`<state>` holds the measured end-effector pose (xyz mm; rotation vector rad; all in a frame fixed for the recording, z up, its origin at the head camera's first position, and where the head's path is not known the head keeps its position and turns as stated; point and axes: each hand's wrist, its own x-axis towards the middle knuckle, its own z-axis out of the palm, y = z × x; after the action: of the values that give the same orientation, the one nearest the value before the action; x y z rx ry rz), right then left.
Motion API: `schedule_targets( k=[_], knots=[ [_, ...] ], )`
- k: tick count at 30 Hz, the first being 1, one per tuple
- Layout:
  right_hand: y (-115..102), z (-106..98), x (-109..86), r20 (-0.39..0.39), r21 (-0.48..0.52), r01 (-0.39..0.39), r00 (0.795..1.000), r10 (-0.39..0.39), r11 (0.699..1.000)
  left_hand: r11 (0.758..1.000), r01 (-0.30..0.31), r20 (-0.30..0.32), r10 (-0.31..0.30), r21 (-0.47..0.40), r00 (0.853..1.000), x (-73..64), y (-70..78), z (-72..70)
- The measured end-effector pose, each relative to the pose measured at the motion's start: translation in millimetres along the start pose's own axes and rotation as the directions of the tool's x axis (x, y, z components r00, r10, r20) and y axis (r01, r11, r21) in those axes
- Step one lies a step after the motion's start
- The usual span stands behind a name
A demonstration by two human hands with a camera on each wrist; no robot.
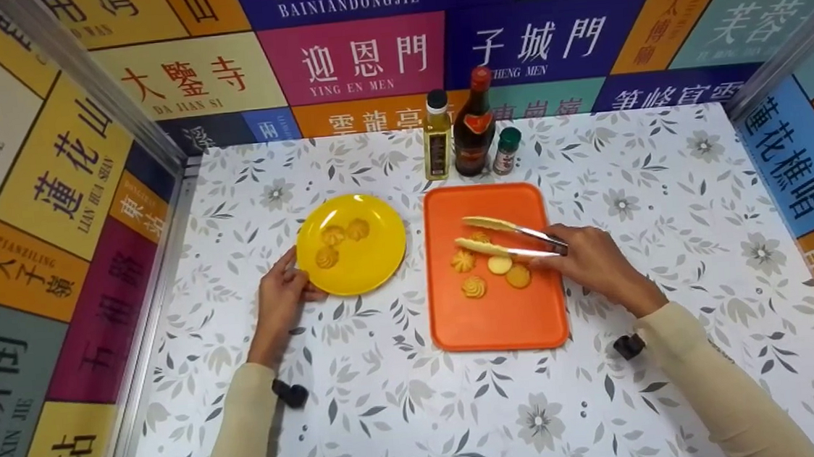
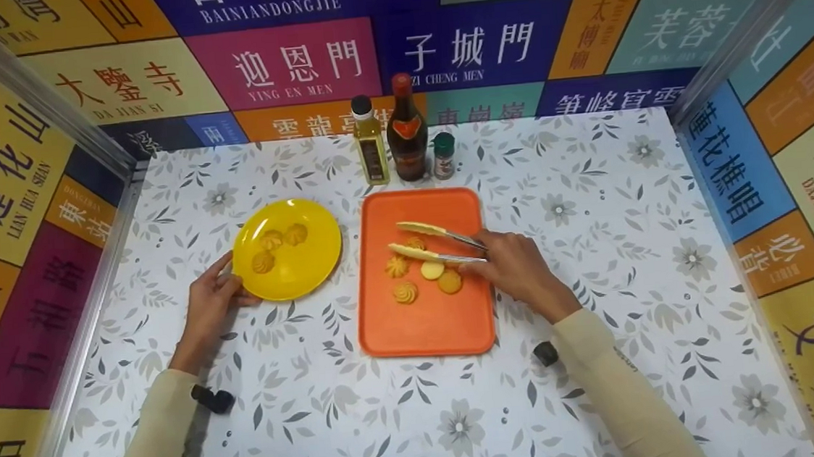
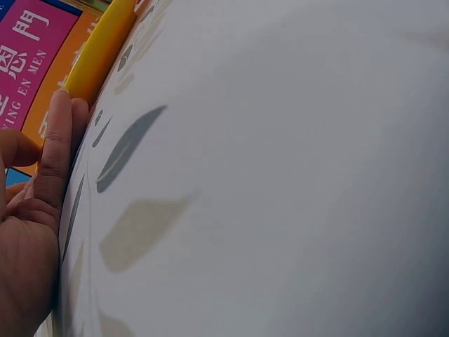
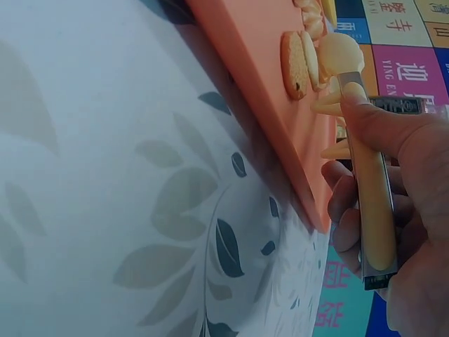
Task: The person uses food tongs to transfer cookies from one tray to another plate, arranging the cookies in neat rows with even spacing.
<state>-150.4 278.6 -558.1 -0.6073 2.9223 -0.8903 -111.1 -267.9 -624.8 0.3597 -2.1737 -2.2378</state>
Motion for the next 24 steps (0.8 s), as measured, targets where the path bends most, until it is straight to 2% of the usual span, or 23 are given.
schedule_targets(
  k=[6, 15, 24],
  knots=[
    [6, -6, -1.0, -0.009, -0.011, 0.0, 1.0, 0.0, 1.0, 1.0, 0.0, 0.005, 0.0, -0.011, 1.0, -0.9, 1.6, 0.5],
    [14, -14, -4.5, 0.013, -0.05, 0.034, 0.999, -0.034, 0.998, 0.999, -0.014, -0.002, 0.014, 0.039, 1.0, -1.5, 2.2, -0.4],
    [20, -21, -7.4, 0.025, -0.06, 0.045, 0.999, -0.043, 0.997, 1.0, -0.017, -0.007, 0.017, 0.025, 1.0, -1.2, 1.5, 0.9]
  ],
)
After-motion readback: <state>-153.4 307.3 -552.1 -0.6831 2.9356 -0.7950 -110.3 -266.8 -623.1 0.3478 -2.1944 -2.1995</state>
